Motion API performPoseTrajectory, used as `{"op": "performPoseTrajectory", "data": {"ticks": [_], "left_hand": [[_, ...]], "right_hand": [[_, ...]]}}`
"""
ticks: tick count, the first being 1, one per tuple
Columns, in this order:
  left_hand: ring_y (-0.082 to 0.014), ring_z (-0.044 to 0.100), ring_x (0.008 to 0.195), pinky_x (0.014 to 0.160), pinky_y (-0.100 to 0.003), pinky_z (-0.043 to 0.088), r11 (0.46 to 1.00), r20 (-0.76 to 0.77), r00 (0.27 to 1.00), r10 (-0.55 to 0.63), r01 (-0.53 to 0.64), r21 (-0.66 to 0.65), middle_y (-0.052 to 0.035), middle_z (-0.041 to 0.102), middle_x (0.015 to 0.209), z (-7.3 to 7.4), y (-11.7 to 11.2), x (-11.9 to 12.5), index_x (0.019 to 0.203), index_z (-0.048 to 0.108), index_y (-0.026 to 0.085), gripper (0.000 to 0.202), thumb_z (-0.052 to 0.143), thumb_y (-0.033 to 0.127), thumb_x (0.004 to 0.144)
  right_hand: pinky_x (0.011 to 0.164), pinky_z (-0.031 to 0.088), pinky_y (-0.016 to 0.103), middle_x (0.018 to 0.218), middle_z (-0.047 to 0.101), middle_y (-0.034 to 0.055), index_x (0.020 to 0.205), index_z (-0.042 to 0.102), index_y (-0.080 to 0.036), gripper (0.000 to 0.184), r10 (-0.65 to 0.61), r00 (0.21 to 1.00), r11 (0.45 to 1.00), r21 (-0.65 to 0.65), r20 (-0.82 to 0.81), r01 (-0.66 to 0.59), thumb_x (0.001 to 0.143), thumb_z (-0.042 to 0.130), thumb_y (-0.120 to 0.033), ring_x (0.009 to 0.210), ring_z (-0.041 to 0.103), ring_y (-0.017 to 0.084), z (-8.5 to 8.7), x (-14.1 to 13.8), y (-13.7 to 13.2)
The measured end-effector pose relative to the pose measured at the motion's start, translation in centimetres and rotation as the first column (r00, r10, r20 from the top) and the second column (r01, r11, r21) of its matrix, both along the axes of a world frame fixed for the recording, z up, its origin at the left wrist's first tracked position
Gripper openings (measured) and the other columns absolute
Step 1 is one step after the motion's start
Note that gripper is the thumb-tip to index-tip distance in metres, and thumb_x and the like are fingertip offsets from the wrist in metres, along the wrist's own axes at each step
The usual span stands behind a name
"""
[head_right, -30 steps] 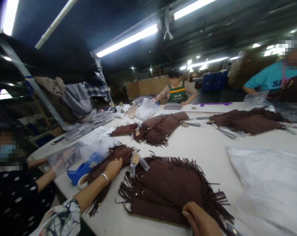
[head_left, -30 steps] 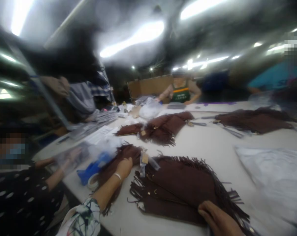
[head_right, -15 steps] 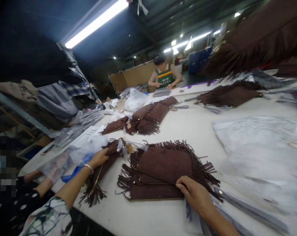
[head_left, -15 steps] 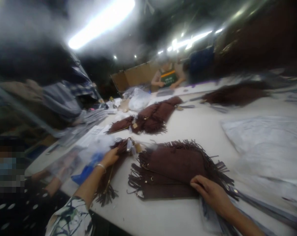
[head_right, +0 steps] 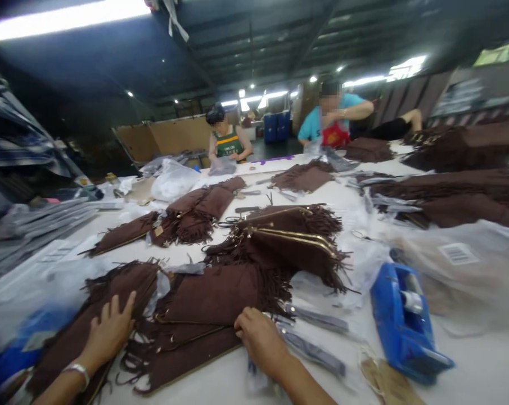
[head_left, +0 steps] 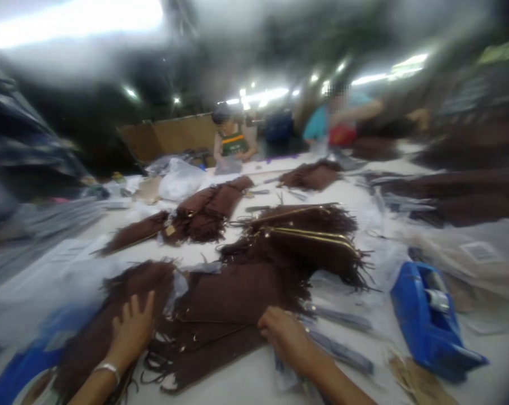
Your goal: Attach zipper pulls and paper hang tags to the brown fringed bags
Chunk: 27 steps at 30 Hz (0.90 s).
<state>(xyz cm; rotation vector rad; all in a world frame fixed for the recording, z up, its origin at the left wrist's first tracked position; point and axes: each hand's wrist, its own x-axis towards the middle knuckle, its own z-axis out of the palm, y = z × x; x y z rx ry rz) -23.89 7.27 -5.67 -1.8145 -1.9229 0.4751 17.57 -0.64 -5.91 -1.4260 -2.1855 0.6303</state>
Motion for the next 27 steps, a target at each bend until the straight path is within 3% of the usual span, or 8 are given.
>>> {"op": "performPoseTrajectory", "data": {"ticks": [6,11,13,15,17,19,23,27], "left_hand": [[-0.0381,0.036,0.133,0.097,-0.054,0.032,0.998,-0.09,0.996,0.012,-0.007,0.055,-0.0247,0.031,0.149,-1.3,1.7,-1.7,0.149,0.023,0.022,0.065,0.043,0.018,0.087],[-0.0371,0.036,0.134,0.099,-0.057,0.034,0.983,0.094,0.981,0.171,-0.177,0.054,-0.0194,0.034,0.149,-1.2,2.7,0.3,0.146,0.032,0.022,0.064,0.046,0.021,0.084],[-0.0353,0.036,0.135,0.102,-0.055,0.035,0.986,0.229,0.968,0.103,-0.13,0.102,-0.0186,0.035,0.149,-0.8,2.6,2.7,0.142,0.04,0.014,0.058,0.043,0.023,0.085],[-0.0303,0.035,0.136,0.108,-0.049,0.035,0.979,0.36,0.923,-0.135,0.068,0.193,-0.0159,0.034,0.151,-0.4,2.2,6.3,0.137,0.046,0.011,0.052,0.04,0.024,0.087],[-0.025,0.033,0.139,0.113,-0.042,0.032,0.909,0.46,0.788,-0.408,0.303,0.288,-0.0116,0.036,0.15,0.0,1.6,10.5,0.134,0.049,0.015,0.048,0.038,0.026,0.089],[-0.023,0.031,0.14,0.115,-0.04,0.031,0.846,0.514,0.674,-0.531,0.398,0.353,-0.0084,0.035,0.152,0.2,1.3,14.8,0.134,0.05,0.019,0.045,0.036,0.028,0.092],[-0.025,0.029,0.141,0.113,-0.046,0.035,0.799,0.566,0.573,-0.592,0.507,0.323,-0.0042,0.032,0.153,-0.4,2.3,21.4,0.141,0.043,0.025,0.048,0.041,0.033,0.093],[-0.0323,0.034,0.138,0.11,-0.057,0.036,0.852,0.613,0.617,-0.494,0.485,0.199,-0.0057,0.034,0.151,-2.8,4.1,23.7,0.143,0.04,0.026,0.055,0.047,0.04,0.09]], "right_hand": [[0.083,0.036,0.028,0.104,0.061,-0.0005,0.095,0.061,-0.025,0.013,-0.021,0.995,0.998,0.059,0.094,0.016,0.084,0.063,-0.021,0.099,0.052,0.019,-2.7,-0.4,-0.6],[0.077,0.039,0.024,0.1,0.065,0.0,0.088,0.064,-0.025,0.013,0.026,0.987,1.0,0.011,0.159,-0.028,0.077,0.066,-0.018,0.095,0.058,0.018,-3.5,1.1,0.5],[0.074,0.04,0.022,0.096,0.065,0.0002,0.087,0.064,-0.024,0.014,-0.013,0.989,1.0,0.005,0.145,0.012,0.077,0.063,-0.014,0.091,0.06,0.016,-2.3,2.5,0.5],[0.073,0.04,0.022,0.093,0.065,0.0001,0.086,0.063,-0.023,0.013,-0.069,0.993,0.997,0.046,0.095,0.065,0.081,0.057,-0.013,0.088,0.06,0.015,-0.3,4.4,0.7],[0.074,0.041,0.023,0.091,0.064,0.0012,0.087,0.062,-0.022,0.018,-0.155,0.985,0.982,0.12,0.072,0.146,0.086,0.048,-0.012,0.087,0.059,0.016,2.1,6.6,1.6],[0.079,0.042,0.027,0.096,0.064,0.0043,0.093,0.062,-0.022,0.026,-0.266,0.956,0.948,0.212,0.122,0.236,0.087,0.04,-0.009,0.091,0.059,0.018,4.1,8.7,3.4],[0.099,0.038,0.04,0.139,0.05,0.012,0.132,0.051,-0.022,0.06,-0.343,0.873,0.905,0.37,0.346,0.209,0.076,0.043,-0.001,0.124,0.047,0.027,4.9,12.1,8.7],[0.106,0.032,0.049,0.154,0.032,0.01,0.145,0.037,-0.027,0.08,-0.327,0.795,0.918,0.371,0.511,0.139,0.069,0.054,-0.006,0.137,0.033,0.032,1.6,14.7,13.9]]}}
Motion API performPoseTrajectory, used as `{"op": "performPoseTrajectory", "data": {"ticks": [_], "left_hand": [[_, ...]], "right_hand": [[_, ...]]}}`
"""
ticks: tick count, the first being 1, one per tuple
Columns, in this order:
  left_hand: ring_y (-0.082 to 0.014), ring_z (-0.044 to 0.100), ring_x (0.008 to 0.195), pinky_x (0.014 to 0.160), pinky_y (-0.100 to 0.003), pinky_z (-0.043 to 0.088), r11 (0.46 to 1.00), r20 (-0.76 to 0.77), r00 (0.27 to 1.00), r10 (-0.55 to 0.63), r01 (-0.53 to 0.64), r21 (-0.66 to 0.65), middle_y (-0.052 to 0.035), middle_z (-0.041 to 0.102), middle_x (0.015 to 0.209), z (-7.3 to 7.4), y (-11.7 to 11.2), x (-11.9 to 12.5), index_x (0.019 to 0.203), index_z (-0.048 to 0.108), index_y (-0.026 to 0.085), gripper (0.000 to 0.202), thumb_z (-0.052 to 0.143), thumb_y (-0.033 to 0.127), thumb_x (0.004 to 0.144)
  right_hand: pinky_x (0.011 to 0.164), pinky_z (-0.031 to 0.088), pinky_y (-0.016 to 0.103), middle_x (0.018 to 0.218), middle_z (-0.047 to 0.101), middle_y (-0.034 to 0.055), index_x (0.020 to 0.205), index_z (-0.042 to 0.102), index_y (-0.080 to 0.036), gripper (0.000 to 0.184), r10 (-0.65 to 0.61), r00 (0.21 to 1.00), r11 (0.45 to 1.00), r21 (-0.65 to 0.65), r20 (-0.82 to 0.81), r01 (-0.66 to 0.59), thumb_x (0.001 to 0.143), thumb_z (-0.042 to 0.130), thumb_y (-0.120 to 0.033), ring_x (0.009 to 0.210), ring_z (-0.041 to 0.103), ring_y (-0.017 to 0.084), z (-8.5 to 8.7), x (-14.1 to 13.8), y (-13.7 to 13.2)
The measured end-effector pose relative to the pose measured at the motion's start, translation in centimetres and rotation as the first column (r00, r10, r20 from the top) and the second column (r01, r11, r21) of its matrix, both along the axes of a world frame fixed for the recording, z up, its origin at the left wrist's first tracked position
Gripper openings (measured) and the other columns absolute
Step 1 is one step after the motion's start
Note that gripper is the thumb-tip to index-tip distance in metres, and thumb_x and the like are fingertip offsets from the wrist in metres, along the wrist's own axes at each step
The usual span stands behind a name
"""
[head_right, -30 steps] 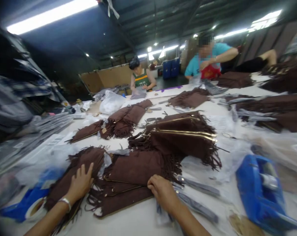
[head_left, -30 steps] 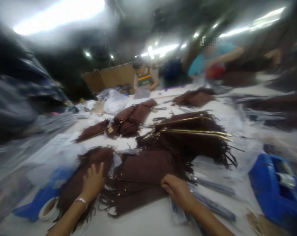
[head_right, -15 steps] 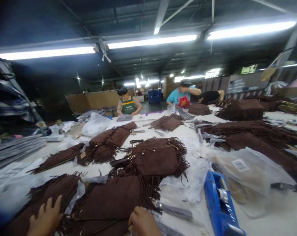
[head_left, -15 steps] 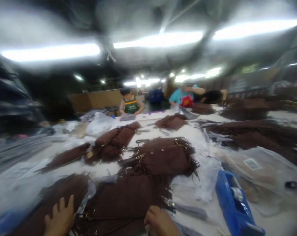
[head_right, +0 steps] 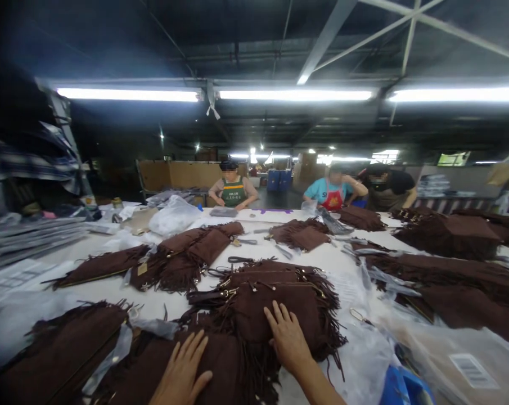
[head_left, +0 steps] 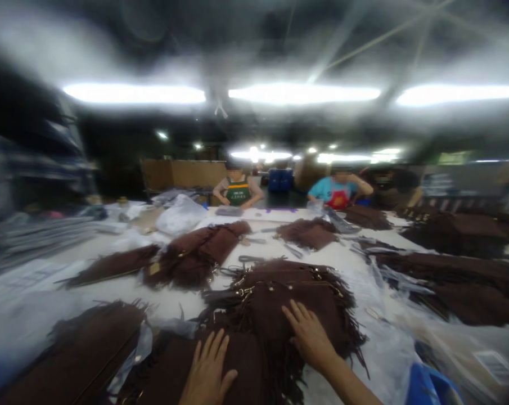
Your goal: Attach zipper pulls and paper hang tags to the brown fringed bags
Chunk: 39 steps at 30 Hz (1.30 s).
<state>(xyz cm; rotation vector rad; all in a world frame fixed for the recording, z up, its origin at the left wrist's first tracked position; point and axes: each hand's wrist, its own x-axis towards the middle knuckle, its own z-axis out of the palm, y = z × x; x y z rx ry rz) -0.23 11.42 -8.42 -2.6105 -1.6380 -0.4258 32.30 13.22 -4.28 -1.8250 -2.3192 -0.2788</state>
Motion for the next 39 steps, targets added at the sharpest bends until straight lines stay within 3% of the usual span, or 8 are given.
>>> {"op": "performPoseTrajectory", "data": {"ticks": [3,7,16,22,26,28,32,39], "left_hand": [[-0.0326,0.034,0.138,0.11,-0.057,0.036,1.0,-0.009,1.0,0.003,-0.004,-0.022,-0.0055,0.033,0.151,-1.5,0.2,0.0,0.144,0.038,0.026,0.056,0.043,0.045,0.092],[-0.0301,0.026,0.141,0.113,-0.055,0.031,0.999,-0.01,1.0,0.005,-0.005,0.039,-0.0056,0.026,0.155,-1.1,-0.8,0.0,0.148,0.026,0.026,0.058,0.039,0.046,0.095],[-0.0302,0.018,0.144,0.115,-0.055,0.024,0.999,-0.064,0.998,0.021,-0.02,0.026,-0.0074,0.02,0.157,0.3,-0.8,0.8,0.15,0.021,0.022,0.062,0.04,0.046,0.095],[-0.0305,0.019,0.144,0.113,-0.055,0.027,0.998,-0.086,0.996,0.024,-0.02,0.054,-0.0079,0.021,0.157,0.1,-1.3,0.7,0.15,0.02,0.022,0.063,0.04,0.045,0.095],[-0.0304,0.017,0.144,0.114,-0.056,0.026,0.999,-0.072,0.997,0.039,-0.037,0.033,-0.0079,0.019,0.158,0.1,-1.7,0.8,0.15,0.019,0.021,0.062,0.037,0.045,0.096],[-0.0301,0.015,0.145,0.115,-0.056,0.024,0.999,-0.062,0.997,0.035,-0.034,0.014,-0.0083,0.019,0.158,0.3,-1.9,0.8,0.15,0.019,0.02,0.061,0.035,0.046,0.097],[-0.0304,0.015,0.145,0.115,-0.057,0.021,0.999,-0.055,0.998,0.035,-0.036,-0.018,-0.0097,0.022,0.157,0.7,-2.3,0.8,0.149,0.023,0.018,0.06,0.033,0.046,0.097],[-0.0309,0.017,0.144,0.115,-0.057,0.02,0.997,-0.043,0.996,0.073,-0.073,0.007,-0.0107,0.023,0.156,0.3,-3.7,1.5,0.147,0.029,0.018,0.057,0.033,0.045,0.097]], "right_hand": [[0.105,0.034,0.047,0.155,0.03,0.009,0.146,0.034,-0.029,0.079,0.017,0.998,1.0,-0.009,0.062,-0.016,0.073,0.056,-0.009,0.138,0.032,0.031,-2.8,1.5,3.0],[0.104,0.036,0.047,0.153,0.032,0.013,0.146,0.035,-0.026,0.074,0.06,0.993,0.998,-0.019,0.106,-0.059,0.077,0.059,-0.012,0.138,0.033,0.032,-4.2,2.4,6.4],[0.104,0.038,0.045,0.153,0.032,0.0175,0.147,0.034,-0.021,0.066,0.1,0.99,0.985,-0.147,0.104,-0.084,0.086,0.059,-0.028,0.137,0.034,0.035,-3.3,2.0,14.0],[0.104,0.038,0.048,0.151,0.035,0.0183,0.144,0.04,-0.019,0.063,0.034,0.999,0.988,-0.152,0.025,-0.03,0.084,0.06,-0.02,0.136,0.035,0.034,-1.6,0.5,17.9],[0.102,0.04,0.049,0.146,0.039,0.0242,0.141,0.042,-0.01,0.056,0.016,1.0,0.993,-0.117,-0.011,-0.018,0.087,0.054,-0.019,0.133,0.04,0.034,0.0,-3.5,14.4],[0.106,0.038,0.043,0.149,0.039,0.016,0.142,0.04,-0.017,0.054,0.151,0.986,0.979,-0.126,-0.065,-0.158,0.091,0.052,-0.029,0.135,0.038,0.027,0.3,-5.9,10.2],[0.111,0.032,0.042,0.151,0.037,0.0063,0.138,0.044,-0.029,0.052,0.489,0.833,0.835,-0.14,-0.258,-0.533,0.089,0.057,-0.036,0.138,0.033,0.024,-0.4,-9.4,2.0],[0.088,0.047,0.033,0.106,0.066,0.0092,0.101,0.061,-0.018,0.016,0.228,0.958,0.947,-0.19,-0.175,-0.26,0.094,0.048,-0.024,0.1,0.061,0.021,-1.5,-8.3,-0.3]]}}
